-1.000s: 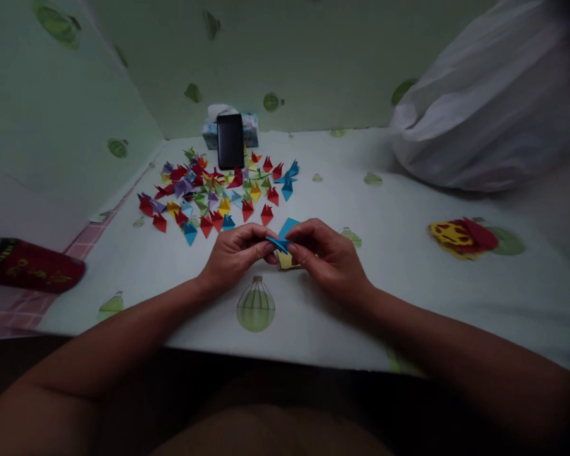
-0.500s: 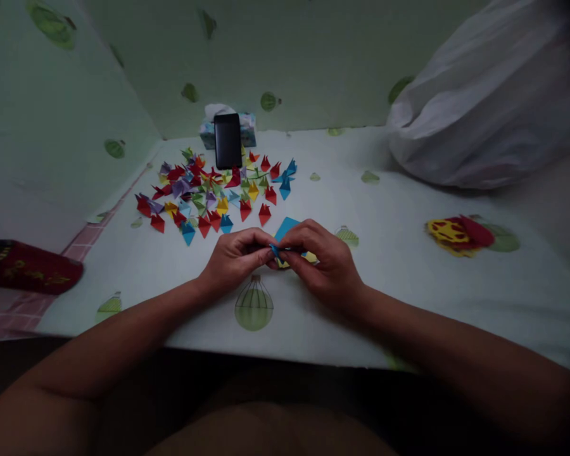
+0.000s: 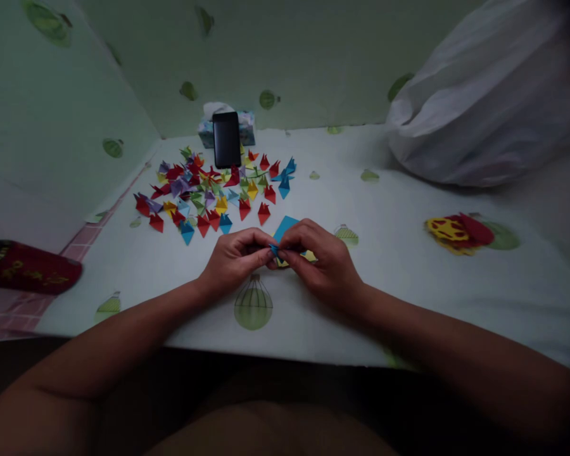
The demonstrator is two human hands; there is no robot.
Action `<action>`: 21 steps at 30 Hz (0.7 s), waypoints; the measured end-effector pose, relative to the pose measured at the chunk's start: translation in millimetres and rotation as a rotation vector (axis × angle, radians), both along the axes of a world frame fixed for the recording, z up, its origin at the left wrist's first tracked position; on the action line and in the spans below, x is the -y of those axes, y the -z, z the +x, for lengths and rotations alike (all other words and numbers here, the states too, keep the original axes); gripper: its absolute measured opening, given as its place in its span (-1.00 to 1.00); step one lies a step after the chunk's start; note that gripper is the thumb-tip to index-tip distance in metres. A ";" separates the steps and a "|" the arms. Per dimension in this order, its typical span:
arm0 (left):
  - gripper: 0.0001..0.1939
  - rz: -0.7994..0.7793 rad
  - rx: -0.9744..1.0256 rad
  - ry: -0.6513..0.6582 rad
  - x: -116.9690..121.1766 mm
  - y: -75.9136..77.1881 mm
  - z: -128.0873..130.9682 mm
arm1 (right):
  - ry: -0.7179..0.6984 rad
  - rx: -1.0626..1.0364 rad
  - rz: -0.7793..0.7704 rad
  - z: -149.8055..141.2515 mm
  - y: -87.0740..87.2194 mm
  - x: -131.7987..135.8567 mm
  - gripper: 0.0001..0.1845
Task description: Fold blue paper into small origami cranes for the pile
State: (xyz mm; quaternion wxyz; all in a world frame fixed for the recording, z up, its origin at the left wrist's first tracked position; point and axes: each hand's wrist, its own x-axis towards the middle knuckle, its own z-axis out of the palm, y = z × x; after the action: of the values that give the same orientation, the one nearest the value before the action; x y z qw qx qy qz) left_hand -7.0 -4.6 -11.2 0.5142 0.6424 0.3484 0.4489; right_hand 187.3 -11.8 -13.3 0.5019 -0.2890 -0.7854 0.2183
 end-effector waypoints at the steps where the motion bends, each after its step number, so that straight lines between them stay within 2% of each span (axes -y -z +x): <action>1: -0.94 0.009 -0.005 -0.003 0.1 0.1 0.0 | 0.003 0.007 -0.006 0.0 0.0 -0.2 -0.82; 21: -0.93 0.111 -0.062 0.001 1.5 1.6 1.1 | 0.103 0.076 -0.033 0.2 -1.9 2.6 -0.85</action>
State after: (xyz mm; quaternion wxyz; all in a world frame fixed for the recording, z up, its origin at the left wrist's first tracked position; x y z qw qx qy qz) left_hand -5.8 -6.1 -12.9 0.4672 0.6836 0.3384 0.4471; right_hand 187.5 -14.4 -11.4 0.4776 -0.3454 -0.7843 0.1937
